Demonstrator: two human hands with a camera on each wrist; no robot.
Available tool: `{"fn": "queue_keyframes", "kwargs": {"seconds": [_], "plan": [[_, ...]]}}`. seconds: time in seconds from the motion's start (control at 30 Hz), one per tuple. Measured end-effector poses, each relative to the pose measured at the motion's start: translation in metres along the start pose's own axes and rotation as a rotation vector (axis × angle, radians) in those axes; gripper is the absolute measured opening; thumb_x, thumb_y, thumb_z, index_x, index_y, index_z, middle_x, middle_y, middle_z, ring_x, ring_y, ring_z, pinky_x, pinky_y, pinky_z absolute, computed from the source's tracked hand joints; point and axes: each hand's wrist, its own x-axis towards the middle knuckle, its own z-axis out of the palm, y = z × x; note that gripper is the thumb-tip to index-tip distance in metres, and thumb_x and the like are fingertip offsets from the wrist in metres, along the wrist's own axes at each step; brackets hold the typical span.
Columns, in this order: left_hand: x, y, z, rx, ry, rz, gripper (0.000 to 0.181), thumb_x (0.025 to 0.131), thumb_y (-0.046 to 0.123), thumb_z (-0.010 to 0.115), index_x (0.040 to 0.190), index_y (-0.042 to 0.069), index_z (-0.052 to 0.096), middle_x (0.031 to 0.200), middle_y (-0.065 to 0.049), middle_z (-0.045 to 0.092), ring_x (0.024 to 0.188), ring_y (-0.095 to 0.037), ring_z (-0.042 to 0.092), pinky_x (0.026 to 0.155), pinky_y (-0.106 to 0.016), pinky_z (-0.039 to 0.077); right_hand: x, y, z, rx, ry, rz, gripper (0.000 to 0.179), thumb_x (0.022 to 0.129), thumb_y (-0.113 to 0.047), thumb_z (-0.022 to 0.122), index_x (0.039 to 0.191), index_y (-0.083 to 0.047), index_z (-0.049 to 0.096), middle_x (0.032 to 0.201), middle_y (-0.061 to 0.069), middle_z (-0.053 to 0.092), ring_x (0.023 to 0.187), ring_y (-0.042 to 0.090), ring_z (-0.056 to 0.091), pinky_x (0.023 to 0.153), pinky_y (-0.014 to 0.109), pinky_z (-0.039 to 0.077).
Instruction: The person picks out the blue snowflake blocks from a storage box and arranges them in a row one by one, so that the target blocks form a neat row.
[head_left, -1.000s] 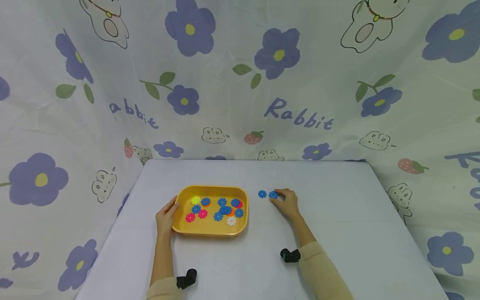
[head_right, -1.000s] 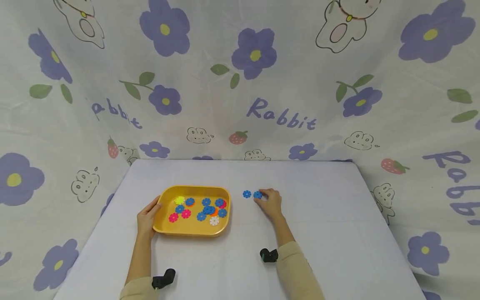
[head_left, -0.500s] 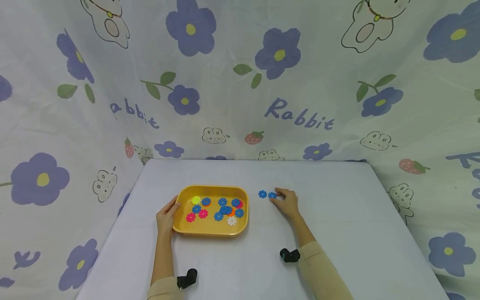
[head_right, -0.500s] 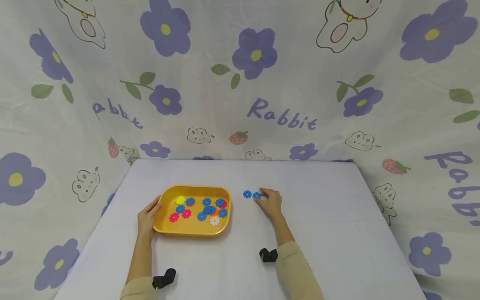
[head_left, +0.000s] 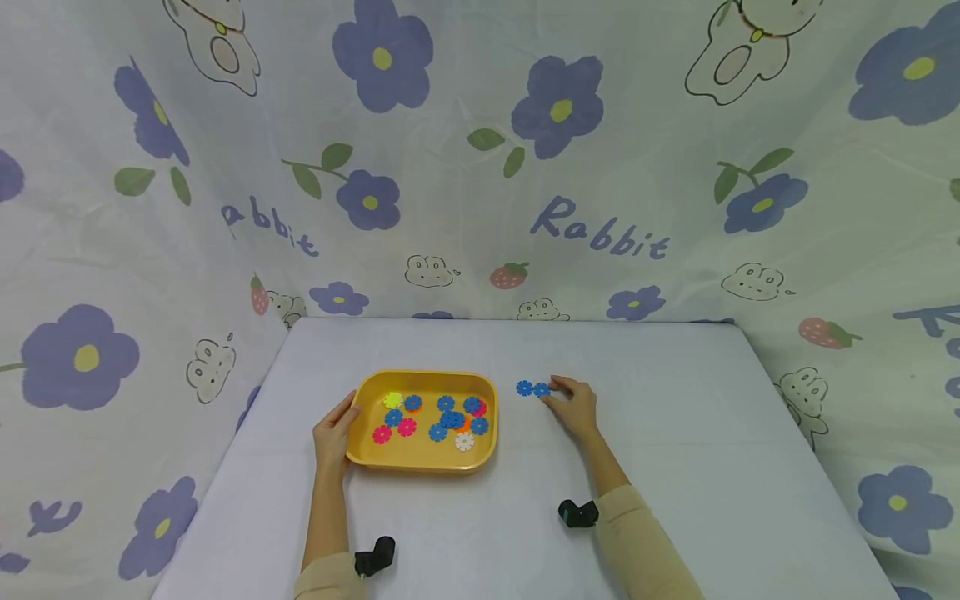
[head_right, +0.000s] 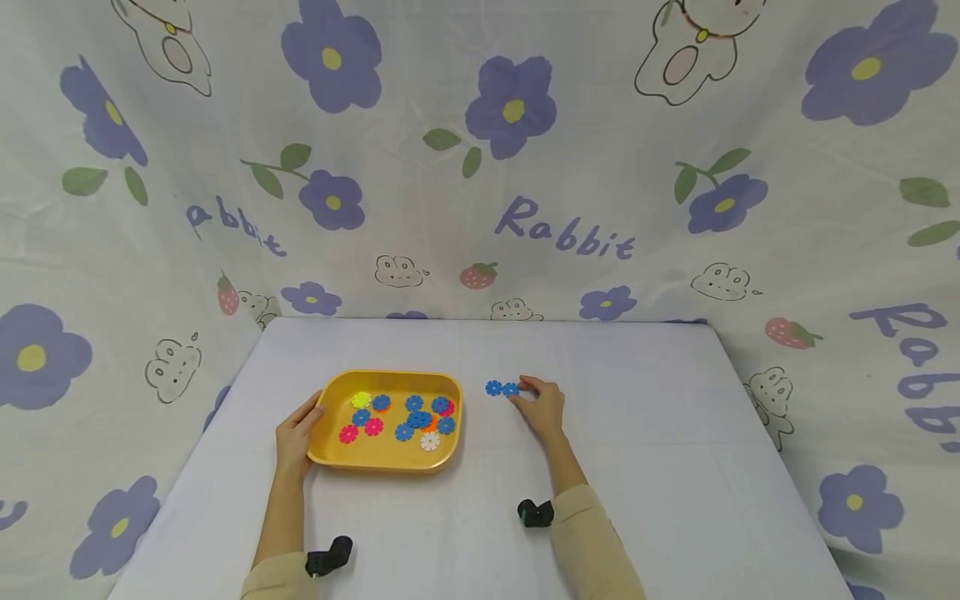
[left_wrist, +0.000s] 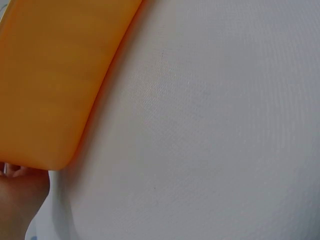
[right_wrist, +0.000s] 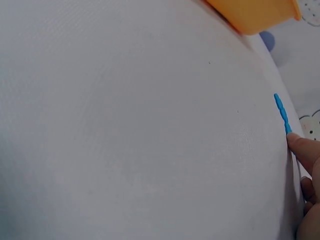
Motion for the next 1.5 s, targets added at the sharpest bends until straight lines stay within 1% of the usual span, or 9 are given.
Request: {"fn": "queue_keyframes", "kwargs": {"seconds": [0.3,0.53,0.63,0.77,0.87,1.0,1.1,1.27,1.5], "plan": [[0.000,0.000,0.001,0.000,0.000,0.012,0.046,0.089,0.019,0.067,0.132,0.008,0.054,0.133,0.002,0.054,0.127,-0.011,0.046,0.100,-0.018,0.041,-0.001,0.001,0.000,0.045,0.005,-0.004,0.041,0.073,-0.005,0.079,0.110,0.006,0.065,0.097,0.017,0.070,0.100,0.035,0.058,0.098,0.049,0.040],[0.001,0.001,0.000,0.024,0.006,0.017,0.046,0.088,0.020,0.067,0.131,0.008,0.055,0.133,-0.001,0.055,0.128,-0.013,0.045,0.098,-0.016,0.042,-0.005,0.004,0.002,0.114,0.065,-0.053,0.041,0.075,-0.007,0.077,0.111,0.006,0.064,0.098,0.018,0.068,0.093,0.033,0.057,0.085,0.043,0.047],[0.002,0.001,-0.001,0.034,0.009,0.023,0.046,0.088,0.020,0.067,0.131,0.006,0.055,0.130,0.002,0.057,0.128,-0.014,0.045,0.098,-0.016,0.042,-0.009,0.001,0.004,0.172,0.131,-0.132,0.037,0.076,-0.011,0.076,0.109,0.004,0.065,0.095,0.016,0.067,0.084,0.026,0.056,0.074,0.033,0.048],[0.002,0.001,-0.001,0.045,0.010,0.032,0.048,0.089,0.019,0.066,0.132,0.003,0.053,0.113,0.018,0.065,0.130,-0.016,0.044,0.099,-0.016,0.041,-0.008,-0.008,0.011,0.292,0.160,-0.252,0.033,0.077,-0.016,0.077,0.104,0.001,0.068,0.088,0.013,0.067,0.074,0.021,0.056,0.062,0.024,0.047],[0.003,0.000,-0.001,0.043,0.016,0.031,0.047,0.089,0.019,0.066,0.131,0.003,0.054,0.104,0.023,0.066,0.130,-0.016,0.044,0.099,-0.017,0.041,-0.005,-0.024,0.017,0.356,0.110,-0.258,0.033,0.077,-0.012,0.076,0.104,0.004,0.068,0.087,0.018,0.067,0.074,0.021,0.058,0.062,0.023,0.051],[0.004,0.000,-0.001,0.048,0.016,0.024,0.047,0.089,0.020,0.066,0.132,0.006,0.054,0.121,0.013,0.063,0.130,-0.015,0.044,0.099,-0.017,0.041,-0.005,-0.052,0.028,0.400,0.025,-0.195,0.032,0.077,-0.002,0.075,0.105,0.010,0.065,0.089,0.029,0.063,0.076,0.021,0.061,0.066,0.018,0.053],[0.004,-0.001,-0.001,0.045,0.020,0.015,0.047,0.088,0.021,0.067,0.132,0.007,0.054,0.127,0.007,0.059,0.129,-0.014,0.044,0.099,-0.017,0.041,-0.007,-0.078,0.035,0.434,-0.039,-0.172,0.030,0.077,0.005,0.073,0.105,0.012,0.064,0.092,0.032,0.062,0.078,0.024,0.062,0.069,0.015,0.053],[0.004,-0.001,-0.002,0.039,0.023,0.009,0.049,0.088,0.021,0.067,0.132,0.004,0.053,0.117,0.015,0.064,0.129,-0.014,0.044,0.099,-0.016,0.041,-0.013,-0.122,0.050,0.424,-0.167,-0.172,0.030,0.080,0.007,0.068,0.107,0.016,0.059,0.095,0.033,0.061,0.082,0.035,0.062,0.073,0.024,0.057],[0.002,-0.001,-0.001,0.037,0.012,0.011,0.049,0.089,0.019,0.066,0.132,0.003,0.052,0.110,0.021,0.065,0.131,-0.015,0.042,0.100,-0.017,0.040,-0.013,-0.126,0.098,0.381,-0.316,-0.138,0.037,0.081,-0.004,0.072,0.113,0.010,0.061,0.100,0.026,0.064,0.086,0.029,0.065,0.075,0.023,0.057]]}}
